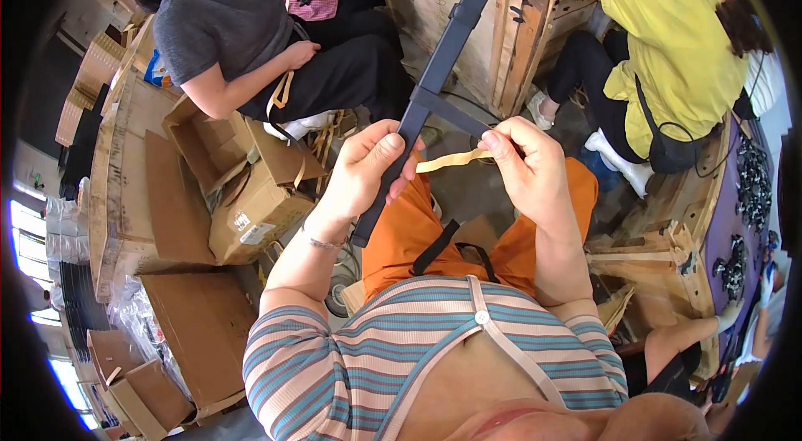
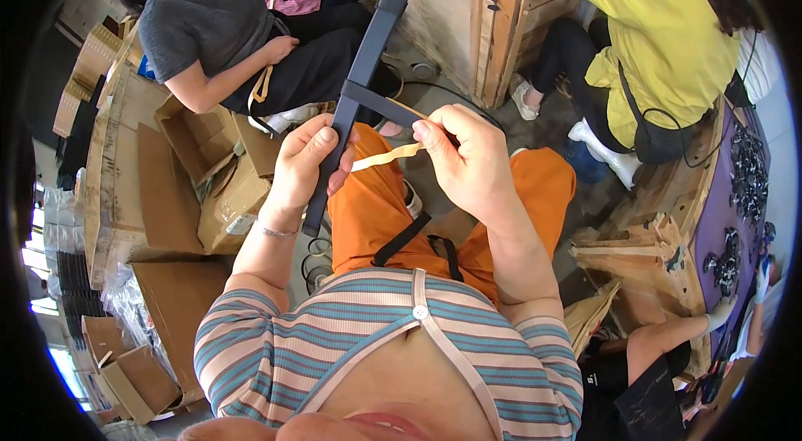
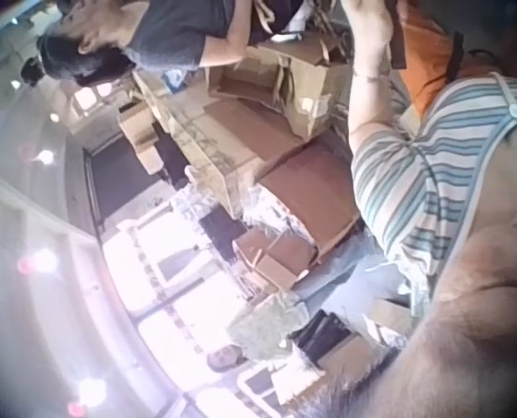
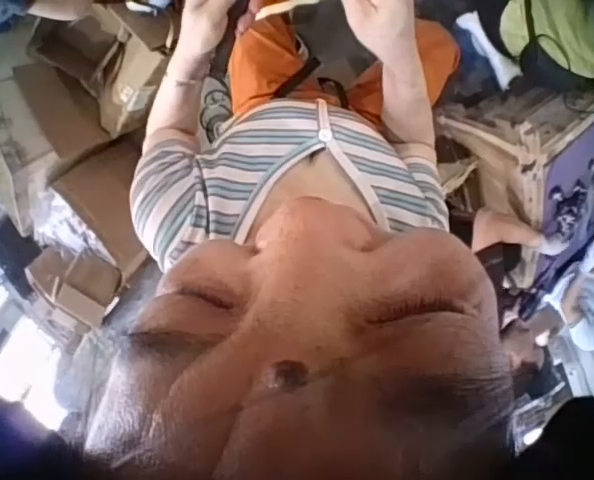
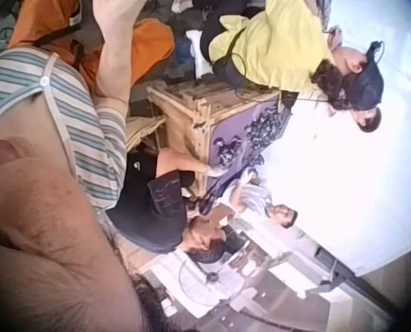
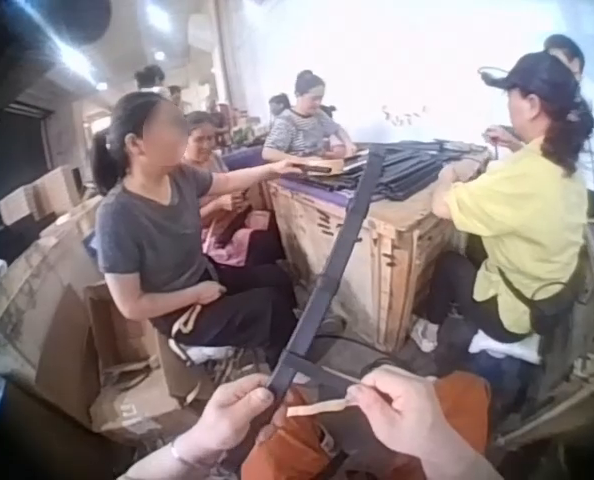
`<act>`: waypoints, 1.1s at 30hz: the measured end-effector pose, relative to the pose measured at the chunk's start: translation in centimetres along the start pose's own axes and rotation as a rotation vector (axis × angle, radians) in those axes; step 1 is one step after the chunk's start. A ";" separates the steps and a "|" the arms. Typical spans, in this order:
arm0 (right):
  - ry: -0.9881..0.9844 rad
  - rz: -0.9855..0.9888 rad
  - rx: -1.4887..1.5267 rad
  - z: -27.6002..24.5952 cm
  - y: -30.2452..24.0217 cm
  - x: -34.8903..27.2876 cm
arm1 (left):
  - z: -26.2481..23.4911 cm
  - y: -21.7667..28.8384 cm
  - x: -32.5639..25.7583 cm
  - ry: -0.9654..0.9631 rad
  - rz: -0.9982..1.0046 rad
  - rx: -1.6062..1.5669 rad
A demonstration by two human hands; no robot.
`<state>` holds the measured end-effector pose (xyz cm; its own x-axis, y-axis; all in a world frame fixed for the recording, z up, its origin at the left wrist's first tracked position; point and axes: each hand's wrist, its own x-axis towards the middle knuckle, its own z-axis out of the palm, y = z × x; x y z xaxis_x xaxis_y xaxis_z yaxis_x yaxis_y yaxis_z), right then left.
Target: Applying yellow adhesive tape to black rods as part of a manufacturing assembly process.
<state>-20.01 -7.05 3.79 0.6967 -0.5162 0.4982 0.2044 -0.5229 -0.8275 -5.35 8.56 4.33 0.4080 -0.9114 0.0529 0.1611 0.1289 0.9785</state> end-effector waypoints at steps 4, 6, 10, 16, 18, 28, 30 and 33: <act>-0.044 0.059 -0.021 -0.3 0.4 0.2 | -0.2 -0.1 0.6 -0.105 -0.032 -0.235; -0.055 0.081 0.006 -0.2 0.5 0.5 | -0.5 -0.2 0.8 -0.152 -0.053 -0.308; -0.059 0.076 0.084 -0.1 1.1 0.9 | -0.7 -0.8 1.3 -0.240 -0.067 -0.383; -0.014 0.060 0.039 -0.2 1.6 0.8 | -0.6 -2.0 2.2 -0.179 -0.176 -0.333; 0.001 0.032 0.052 0.0 1.0 0.6 | -1.5 -2.0 2.3 -0.216 -0.262 -0.330; 0.008 0.028 -0.032 0.4 0.7 0.2 | -2.1 -3.4 2.4 -0.385 -0.398 -0.740; 0.014 0.023 -0.023 0.5 1.0 0.2 | -2.3 -3.7 2.3 -0.429 -0.427 -0.807; 0.008 0.009 -0.022 0.6 1.2 0.3 | -2.7 -4.0 2.1 -0.520 -0.462 -0.894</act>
<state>-19.15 -7.38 2.81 0.6929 -0.5262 0.4930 0.1833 -0.5327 -0.8262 -2.69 7.16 0.01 -0.2469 -0.9690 0.0039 0.8690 -0.2196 0.4433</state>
